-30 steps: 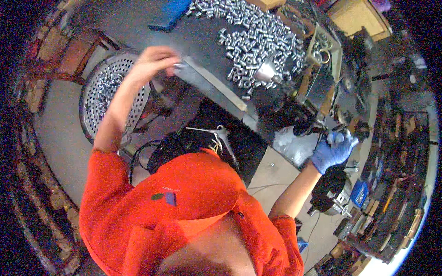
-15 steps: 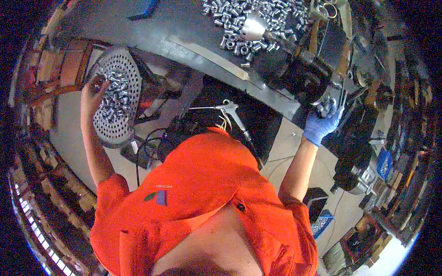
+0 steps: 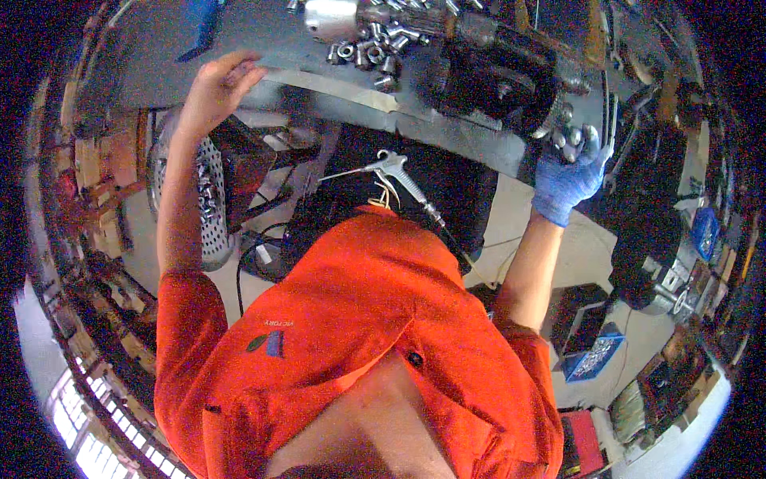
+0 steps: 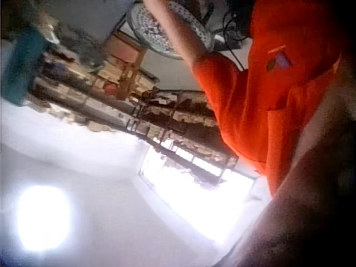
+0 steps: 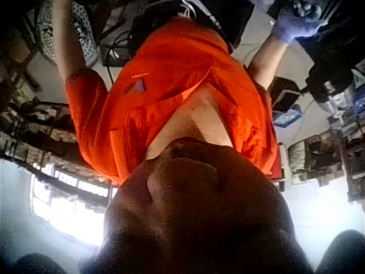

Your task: The person picks up metal bolts from a table and uses an air nozzle to blow air into them one at a time before placing them into a circular metal tray.

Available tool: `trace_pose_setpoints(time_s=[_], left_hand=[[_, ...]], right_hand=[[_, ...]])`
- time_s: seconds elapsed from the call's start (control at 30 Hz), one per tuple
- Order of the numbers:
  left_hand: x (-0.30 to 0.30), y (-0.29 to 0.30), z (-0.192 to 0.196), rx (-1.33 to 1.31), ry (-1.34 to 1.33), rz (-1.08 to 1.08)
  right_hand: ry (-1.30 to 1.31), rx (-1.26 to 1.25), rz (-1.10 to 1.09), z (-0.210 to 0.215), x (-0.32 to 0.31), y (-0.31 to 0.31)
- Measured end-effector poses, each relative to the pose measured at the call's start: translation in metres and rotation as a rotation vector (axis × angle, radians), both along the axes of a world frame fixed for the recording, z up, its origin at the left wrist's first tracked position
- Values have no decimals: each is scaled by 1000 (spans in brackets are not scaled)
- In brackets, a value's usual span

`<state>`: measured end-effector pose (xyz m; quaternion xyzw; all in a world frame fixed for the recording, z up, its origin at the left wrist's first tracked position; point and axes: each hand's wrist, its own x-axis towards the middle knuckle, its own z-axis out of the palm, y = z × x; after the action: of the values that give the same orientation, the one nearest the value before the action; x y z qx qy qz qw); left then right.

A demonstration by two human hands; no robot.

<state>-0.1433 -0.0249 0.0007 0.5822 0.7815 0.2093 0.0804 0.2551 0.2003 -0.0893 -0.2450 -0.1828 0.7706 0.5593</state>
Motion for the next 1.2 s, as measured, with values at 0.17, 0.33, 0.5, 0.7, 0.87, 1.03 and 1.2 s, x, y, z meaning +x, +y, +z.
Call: trace_pose_setpoints(time_s=[0.17, 0.33, 0.5, 0.7, 0.87, 1.03, 1.2], left_hand=[[27, 70, -51, -125, 151, -37], [29, 84, -80, -112, 120, -8], [45, 73, -45, -110, -111, -79], [51, 66, -32, 2, -216, 90], [38, 64, -26, 73, -246, 228], [17, 52, -46, 152, 0, 101], [15, 44, -51, 163, 195, -9]], right_hand=[[43, -30, 19, 2, 0, 0], [194, 60, 135, -8, 5, 3], [78, -12, -61, -1, 1, 2], [143, 68, 129, -11, 10, 5], [-99, -24, -64, -4, 1, 5], [-794, 369, -190, -27, 6, 8], [-425, 165, -107, 7, -18, -8]])
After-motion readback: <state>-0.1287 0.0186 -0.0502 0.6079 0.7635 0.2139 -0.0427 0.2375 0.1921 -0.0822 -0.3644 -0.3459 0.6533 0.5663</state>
